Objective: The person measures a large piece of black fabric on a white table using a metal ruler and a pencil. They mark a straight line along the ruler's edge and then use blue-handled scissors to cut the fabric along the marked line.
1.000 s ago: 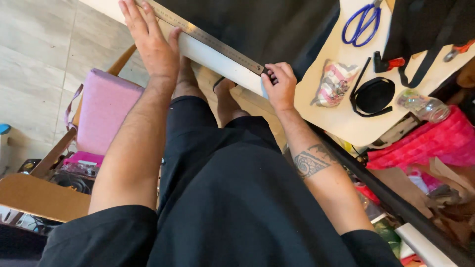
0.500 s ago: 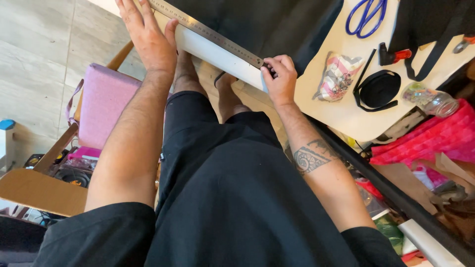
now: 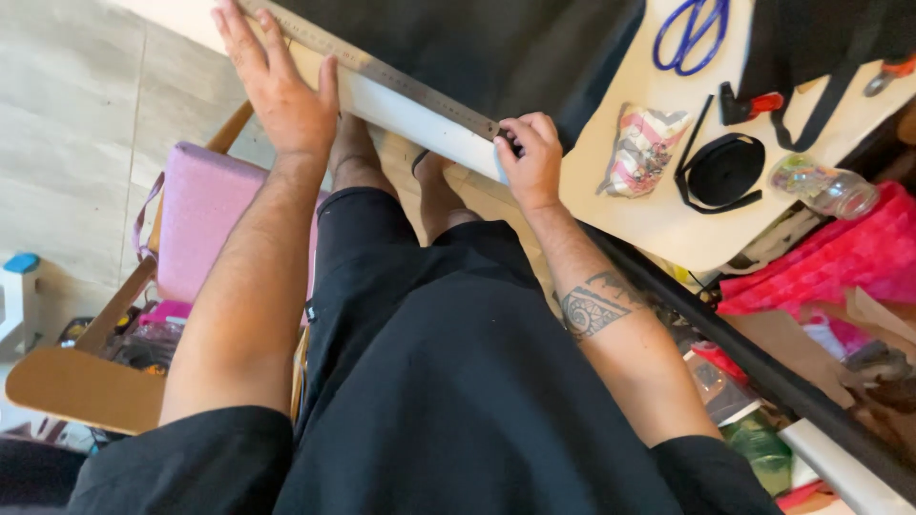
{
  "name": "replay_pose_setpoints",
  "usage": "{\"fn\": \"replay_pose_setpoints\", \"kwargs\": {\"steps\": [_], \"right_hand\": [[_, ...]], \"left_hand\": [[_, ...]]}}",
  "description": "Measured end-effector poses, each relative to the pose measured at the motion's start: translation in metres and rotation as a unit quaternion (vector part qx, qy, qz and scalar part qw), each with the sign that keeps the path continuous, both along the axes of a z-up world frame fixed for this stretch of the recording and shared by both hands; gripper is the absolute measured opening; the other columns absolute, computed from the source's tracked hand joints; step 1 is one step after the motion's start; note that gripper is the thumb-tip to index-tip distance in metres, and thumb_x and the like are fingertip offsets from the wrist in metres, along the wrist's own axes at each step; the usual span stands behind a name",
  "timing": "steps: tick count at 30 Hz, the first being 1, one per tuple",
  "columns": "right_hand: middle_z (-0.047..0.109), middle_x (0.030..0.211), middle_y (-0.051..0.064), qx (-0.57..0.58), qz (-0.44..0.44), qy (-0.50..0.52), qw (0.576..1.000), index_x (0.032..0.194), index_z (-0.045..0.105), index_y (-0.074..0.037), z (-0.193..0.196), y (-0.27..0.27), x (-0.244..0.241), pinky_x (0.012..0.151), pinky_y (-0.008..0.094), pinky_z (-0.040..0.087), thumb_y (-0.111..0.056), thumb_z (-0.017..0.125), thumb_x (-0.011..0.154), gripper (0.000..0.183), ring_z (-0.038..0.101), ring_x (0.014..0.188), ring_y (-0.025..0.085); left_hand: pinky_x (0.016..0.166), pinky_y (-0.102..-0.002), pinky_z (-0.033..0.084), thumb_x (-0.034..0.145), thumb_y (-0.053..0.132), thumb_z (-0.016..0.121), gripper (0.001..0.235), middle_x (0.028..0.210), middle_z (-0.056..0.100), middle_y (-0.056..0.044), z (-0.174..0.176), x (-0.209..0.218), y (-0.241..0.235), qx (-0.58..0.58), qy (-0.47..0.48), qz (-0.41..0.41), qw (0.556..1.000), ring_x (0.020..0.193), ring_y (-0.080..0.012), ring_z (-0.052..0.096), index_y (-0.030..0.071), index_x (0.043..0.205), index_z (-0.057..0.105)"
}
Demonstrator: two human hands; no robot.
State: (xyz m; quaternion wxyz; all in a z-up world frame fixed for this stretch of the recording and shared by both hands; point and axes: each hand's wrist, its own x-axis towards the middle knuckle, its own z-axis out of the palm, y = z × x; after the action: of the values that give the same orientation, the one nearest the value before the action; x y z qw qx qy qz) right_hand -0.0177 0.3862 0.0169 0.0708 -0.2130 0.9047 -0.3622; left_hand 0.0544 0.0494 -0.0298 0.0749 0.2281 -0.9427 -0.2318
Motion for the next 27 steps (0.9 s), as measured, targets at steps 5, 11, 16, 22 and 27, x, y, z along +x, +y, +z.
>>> {"fn": "replay_pose_setpoints", "kwargs": {"steps": [5,11,16,22,27], "right_hand": [[0.061,0.103,0.013,0.057,-0.006,-0.021,0.998,0.112,0.070,-0.004,0.000,0.003,0.013,0.090,0.042,0.048,-0.009,0.073,0.085,0.028,0.057,0.098,0.032],[0.066,0.103,0.018,0.013,0.016,0.047,0.999,0.108,0.068,0.003,0.081,0.022,0.023,0.087,0.044,0.055,-0.005,0.071,0.094,0.016,0.061,0.092,0.034],[0.073,0.111,0.012,0.074,-0.196,-0.011,0.978,0.113,0.073,-0.007,0.073,0.109,-0.001,0.099,0.040,0.053,-0.014,0.070,0.098,0.017,0.066,0.104,0.025],[0.066,0.090,0.022,0.252,-0.212,0.126,0.936,0.108,0.069,0.003,0.015,0.232,-0.063,0.077,0.052,0.043,-0.008,0.065,0.082,0.029,0.058,0.084,0.043],[0.074,0.088,0.012,0.317,-0.205,0.067,0.924,0.101,0.082,-0.006,-0.001,0.248,-0.084,0.072,0.043,0.055,-0.006,0.087,0.075,0.026,0.069,0.076,0.033]], "left_hand": [[0.135,-0.062,0.026,0.103,0.054,0.108,0.104,0.169,0.005,-0.021,0.011,-0.007,0.002,0.005,-0.002,-0.003,1.000,0.159,-0.0462,0.008,-0.002,0.161,0.043],[0.141,-0.065,0.021,0.115,0.076,0.095,0.120,0.175,-0.007,-0.013,0.002,-0.001,-0.001,-0.011,-0.004,-0.036,0.999,0.165,-0.0403,-0.003,0.013,0.172,0.010],[0.137,-0.067,0.025,0.120,0.059,0.103,0.110,0.169,-0.004,-0.021,0.022,-0.008,0.002,-0.004,-0.018,-0.052,0.998,0.161,-0.0464,0.001,-0.008,0.164,0.026],[0.137,-0.056,0.019,0.104,0.045,0.109,0.118,0.169,-0.004,-0.020,0.036,-0.011,0.004,0.048,-0.117,0.058,0.990,0.159,-0.0459,0.001,-0.009,0.167,0.025],[0.131,-0.059,0.030,0.093,0.065,0.099,0.118,0.164,0.009,-0.028,0.020,-0.015,0.002,0.013,-0.030,0.011,0.999,0.156,-0.0502,0.013,-0.018,0.151,0.037]]}}
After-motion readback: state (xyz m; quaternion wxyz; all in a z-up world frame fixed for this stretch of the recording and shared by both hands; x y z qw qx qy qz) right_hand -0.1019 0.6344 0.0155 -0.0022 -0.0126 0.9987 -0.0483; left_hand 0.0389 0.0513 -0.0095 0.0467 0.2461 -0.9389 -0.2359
